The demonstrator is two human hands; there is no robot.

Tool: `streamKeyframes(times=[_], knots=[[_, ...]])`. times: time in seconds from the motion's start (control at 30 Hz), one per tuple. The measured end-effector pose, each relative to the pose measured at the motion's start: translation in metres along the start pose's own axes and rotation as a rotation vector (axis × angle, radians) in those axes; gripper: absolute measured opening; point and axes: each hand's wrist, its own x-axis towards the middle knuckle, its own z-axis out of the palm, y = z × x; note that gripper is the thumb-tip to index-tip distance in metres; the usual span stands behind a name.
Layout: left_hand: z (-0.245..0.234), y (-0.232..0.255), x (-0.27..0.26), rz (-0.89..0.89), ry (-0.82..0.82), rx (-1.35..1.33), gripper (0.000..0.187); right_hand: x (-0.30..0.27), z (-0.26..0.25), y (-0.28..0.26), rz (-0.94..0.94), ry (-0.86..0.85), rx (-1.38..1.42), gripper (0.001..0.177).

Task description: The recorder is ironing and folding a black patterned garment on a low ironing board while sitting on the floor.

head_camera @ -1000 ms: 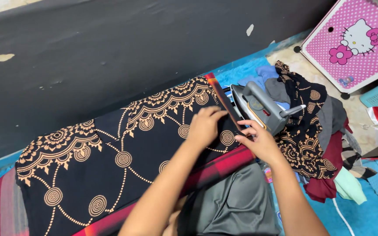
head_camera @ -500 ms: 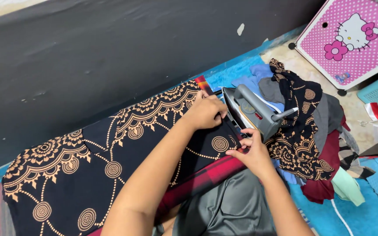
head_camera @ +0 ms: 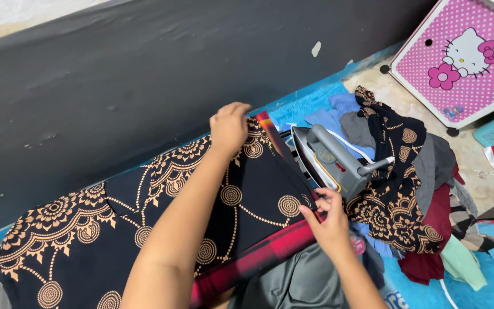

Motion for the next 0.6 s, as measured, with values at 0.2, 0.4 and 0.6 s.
streamKeyframes(times=[0.2,0.4,0.6], knots=[[-0.011,-0.005,0.027,-0.436,-0.452,-0.176,0.038,-0.006,0.012,0.006,-0.046,0.144,-0.049,0.047],[0.009,-0.014,0.025,-0.369,-0.399,-0.317,0.021,-0.005,0.013,0.005,-0.124,0.152,-0.080,0.042],[-0.016,0.006,0.040,-0.022,-0.574,-0.235,0.013,-0.005,0.013,0.005,-0.119,0.138,-0.080,0.041]])
